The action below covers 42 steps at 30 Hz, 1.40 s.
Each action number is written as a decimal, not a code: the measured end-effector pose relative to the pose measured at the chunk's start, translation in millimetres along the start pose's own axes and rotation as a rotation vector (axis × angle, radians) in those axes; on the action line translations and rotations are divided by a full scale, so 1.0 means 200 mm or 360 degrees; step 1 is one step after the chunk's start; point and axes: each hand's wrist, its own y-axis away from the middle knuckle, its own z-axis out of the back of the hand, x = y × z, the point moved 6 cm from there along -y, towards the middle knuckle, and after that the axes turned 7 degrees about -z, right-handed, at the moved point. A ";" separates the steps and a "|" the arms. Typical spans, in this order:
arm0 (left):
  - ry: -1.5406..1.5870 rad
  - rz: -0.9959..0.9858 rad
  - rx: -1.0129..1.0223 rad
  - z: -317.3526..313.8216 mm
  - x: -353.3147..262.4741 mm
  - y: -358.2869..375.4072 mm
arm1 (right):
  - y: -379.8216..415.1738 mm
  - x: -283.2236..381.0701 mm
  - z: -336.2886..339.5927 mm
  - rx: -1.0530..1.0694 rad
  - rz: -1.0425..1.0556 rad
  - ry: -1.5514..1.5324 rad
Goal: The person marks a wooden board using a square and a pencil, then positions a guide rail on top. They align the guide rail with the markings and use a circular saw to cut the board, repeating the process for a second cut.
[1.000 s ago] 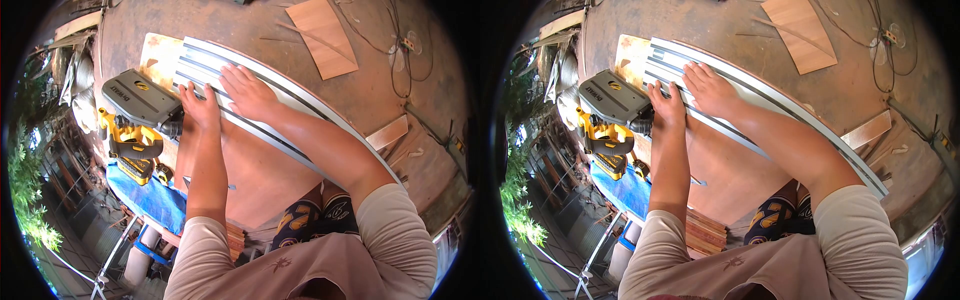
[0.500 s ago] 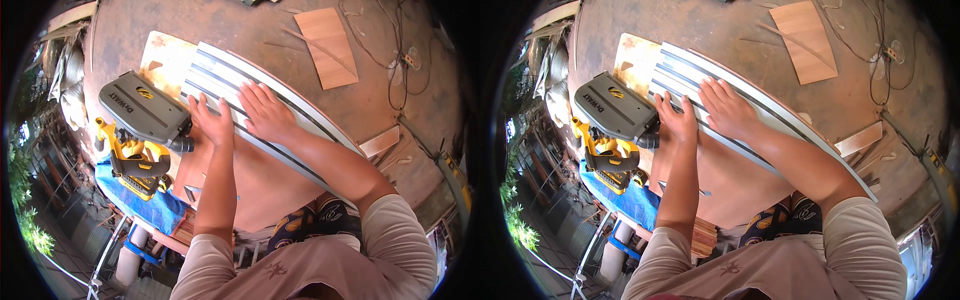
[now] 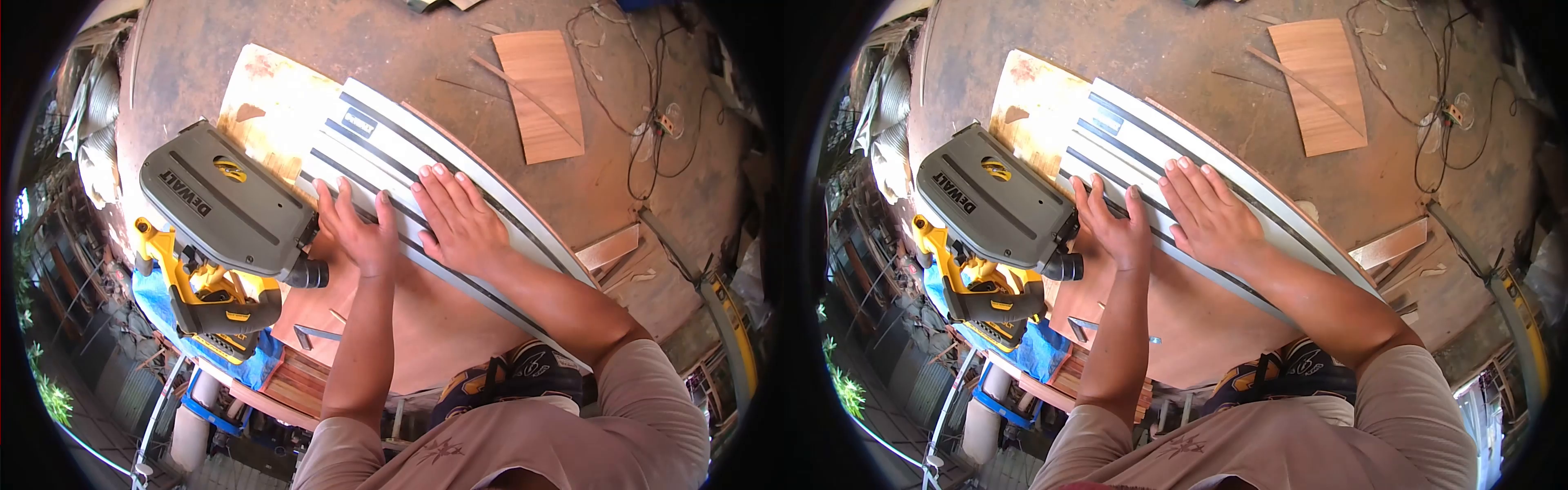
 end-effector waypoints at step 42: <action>-0.0090 -0.0075 -0.0094 -0.03 0.00 0.01 | 0.90 -0.59 0.34 -0.0592 -0.0567 -0.0889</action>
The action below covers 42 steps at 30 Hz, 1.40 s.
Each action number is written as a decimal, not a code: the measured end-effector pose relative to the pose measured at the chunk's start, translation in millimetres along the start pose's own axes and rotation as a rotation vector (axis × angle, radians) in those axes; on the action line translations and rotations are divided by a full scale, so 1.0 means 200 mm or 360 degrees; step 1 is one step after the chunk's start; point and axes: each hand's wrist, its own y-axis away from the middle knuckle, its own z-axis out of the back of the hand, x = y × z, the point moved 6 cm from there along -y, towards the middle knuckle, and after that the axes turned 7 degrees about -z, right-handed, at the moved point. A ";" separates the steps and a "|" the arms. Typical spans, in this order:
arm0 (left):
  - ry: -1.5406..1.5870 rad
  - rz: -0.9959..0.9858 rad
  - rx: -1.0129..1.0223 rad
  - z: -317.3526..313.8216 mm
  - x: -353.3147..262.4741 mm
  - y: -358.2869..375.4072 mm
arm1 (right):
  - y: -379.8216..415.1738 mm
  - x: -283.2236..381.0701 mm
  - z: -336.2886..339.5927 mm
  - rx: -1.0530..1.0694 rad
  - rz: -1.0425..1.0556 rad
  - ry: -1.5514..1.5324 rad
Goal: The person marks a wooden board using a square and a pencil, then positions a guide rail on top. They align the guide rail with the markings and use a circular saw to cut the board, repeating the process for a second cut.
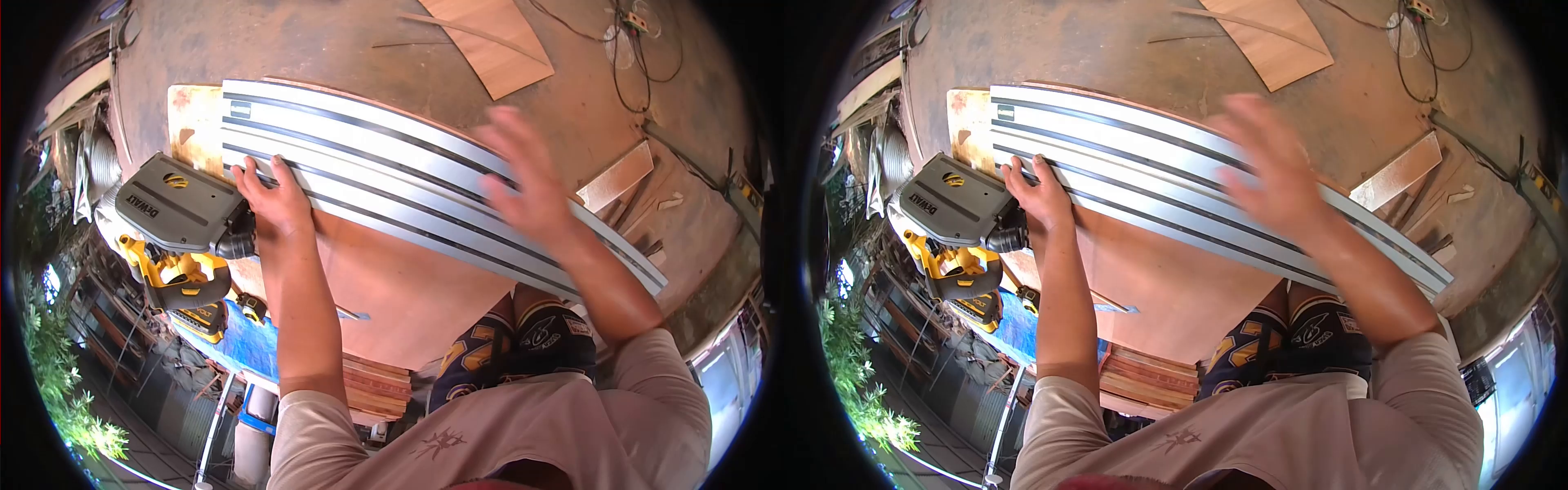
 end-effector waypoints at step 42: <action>-0.0077 0.0046 0.0036 0.01 0.00 0.00 | 0.63 -0.69 0.33 0.0603 -0.1188 -0.0264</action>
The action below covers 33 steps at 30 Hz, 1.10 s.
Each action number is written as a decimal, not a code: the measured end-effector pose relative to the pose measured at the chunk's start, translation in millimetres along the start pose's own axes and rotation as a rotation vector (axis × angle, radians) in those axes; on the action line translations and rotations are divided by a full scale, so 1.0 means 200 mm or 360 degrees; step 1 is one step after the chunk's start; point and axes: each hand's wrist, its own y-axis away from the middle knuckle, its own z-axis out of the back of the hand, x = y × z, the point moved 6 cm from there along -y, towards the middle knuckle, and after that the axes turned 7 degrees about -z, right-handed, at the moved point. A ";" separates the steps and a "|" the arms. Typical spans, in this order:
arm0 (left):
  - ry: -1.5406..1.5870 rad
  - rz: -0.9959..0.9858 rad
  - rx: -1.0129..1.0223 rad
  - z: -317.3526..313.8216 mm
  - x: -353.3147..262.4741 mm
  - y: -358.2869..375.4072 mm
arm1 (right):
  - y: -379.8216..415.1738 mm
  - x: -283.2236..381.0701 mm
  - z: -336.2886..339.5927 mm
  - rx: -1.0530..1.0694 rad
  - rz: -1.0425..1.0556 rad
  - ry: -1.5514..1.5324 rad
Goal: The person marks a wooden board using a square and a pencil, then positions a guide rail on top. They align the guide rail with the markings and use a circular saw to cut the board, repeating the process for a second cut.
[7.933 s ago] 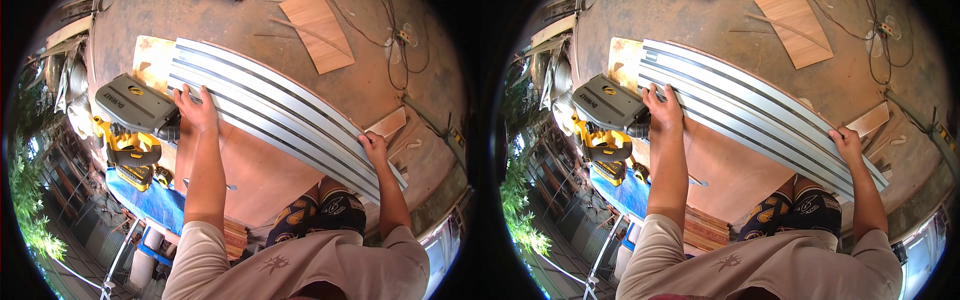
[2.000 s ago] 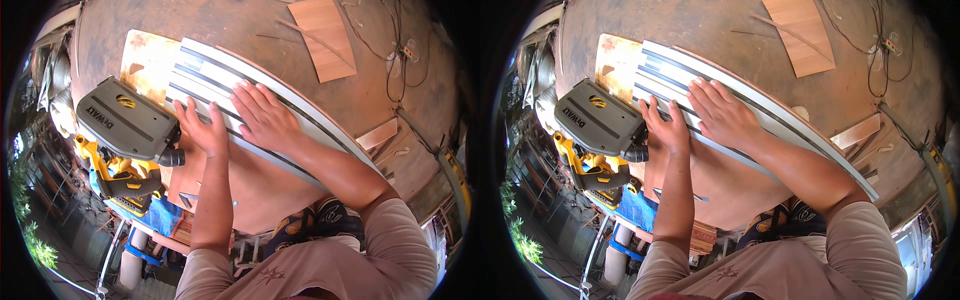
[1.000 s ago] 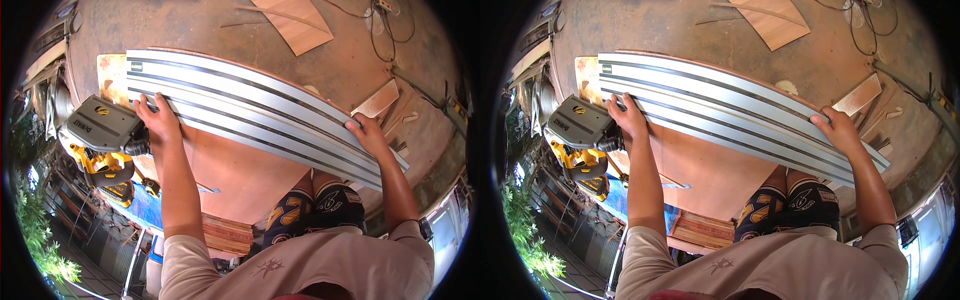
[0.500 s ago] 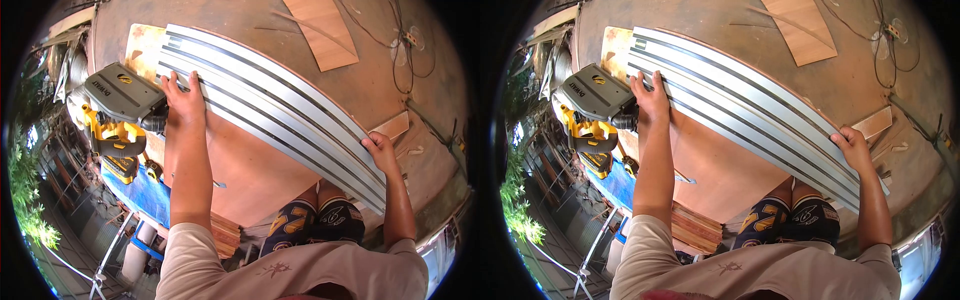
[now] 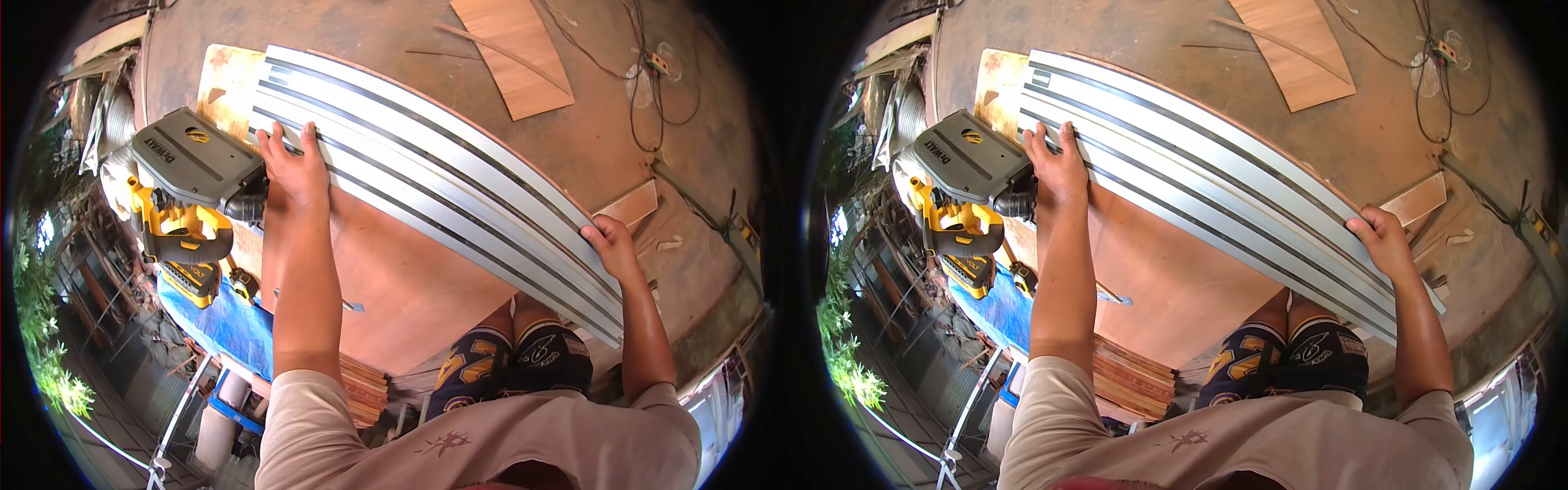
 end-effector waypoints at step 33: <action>0.0022 -0.0051 0.0075 0.01 -0.02 -0.02 | 0.04 0.04 0.02 -0.0241 0.0053 0.0150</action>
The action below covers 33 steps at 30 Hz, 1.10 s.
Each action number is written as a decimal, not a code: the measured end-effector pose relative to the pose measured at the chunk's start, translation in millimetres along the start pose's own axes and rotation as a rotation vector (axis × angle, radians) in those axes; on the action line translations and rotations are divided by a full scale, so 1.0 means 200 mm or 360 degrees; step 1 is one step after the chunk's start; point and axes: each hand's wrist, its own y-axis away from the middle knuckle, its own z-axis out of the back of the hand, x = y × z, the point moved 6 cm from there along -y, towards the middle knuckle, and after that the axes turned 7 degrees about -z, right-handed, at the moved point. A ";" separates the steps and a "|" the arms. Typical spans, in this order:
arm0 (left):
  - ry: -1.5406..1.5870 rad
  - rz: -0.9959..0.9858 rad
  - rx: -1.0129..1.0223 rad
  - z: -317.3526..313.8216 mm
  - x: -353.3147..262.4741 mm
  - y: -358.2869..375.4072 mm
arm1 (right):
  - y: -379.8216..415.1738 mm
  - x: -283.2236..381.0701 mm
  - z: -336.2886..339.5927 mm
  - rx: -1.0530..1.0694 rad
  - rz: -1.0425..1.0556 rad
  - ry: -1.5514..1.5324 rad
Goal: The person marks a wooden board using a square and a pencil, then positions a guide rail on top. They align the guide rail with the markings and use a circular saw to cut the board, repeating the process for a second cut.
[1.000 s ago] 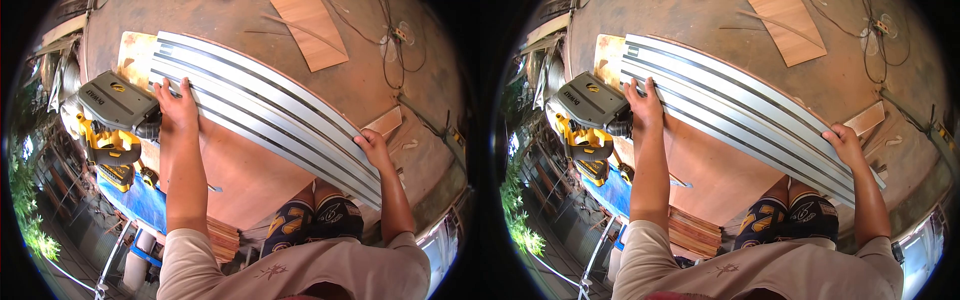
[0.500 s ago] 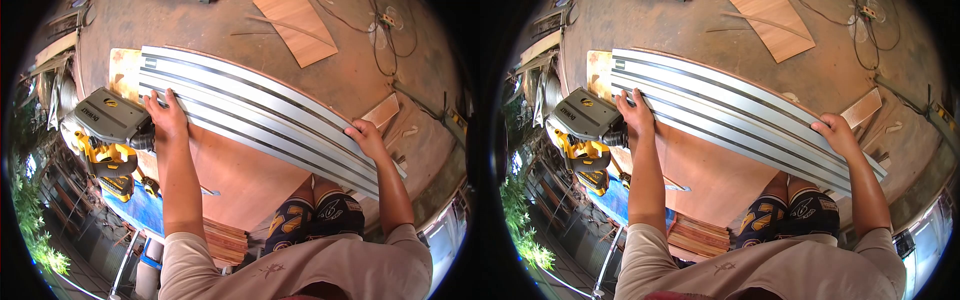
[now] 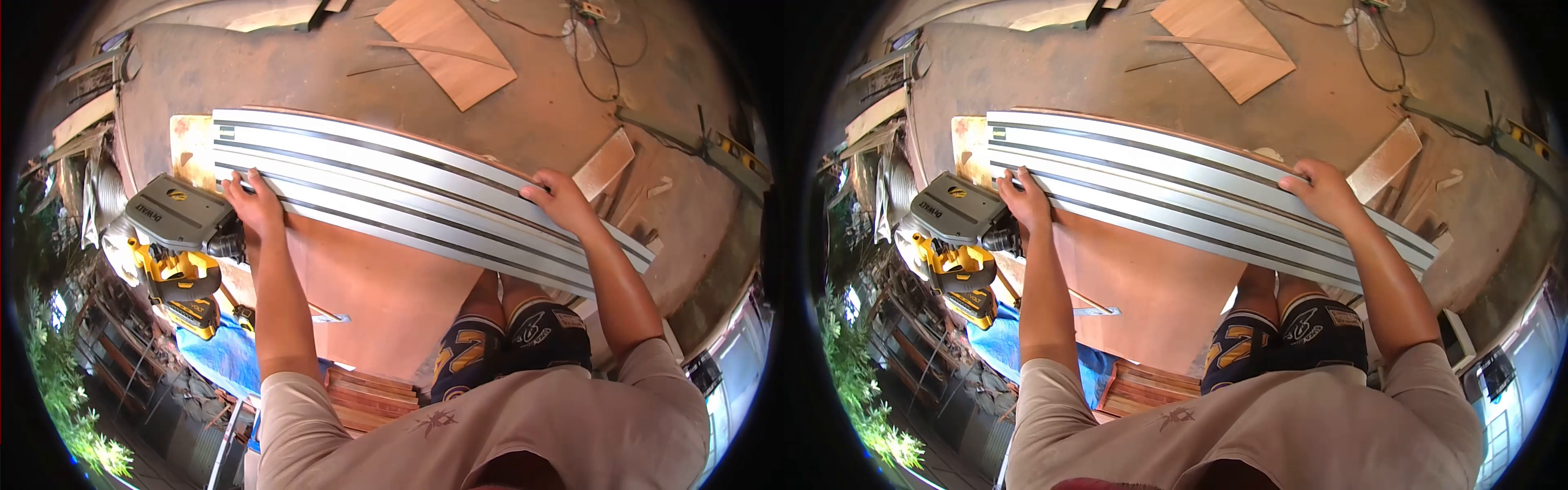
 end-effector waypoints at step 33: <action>-0.0242 -0.0186 0.1021 -0.01 -0.16 -0.19 | -0.12 0.26 -0.02 -0.0335 0.0470 -0.0071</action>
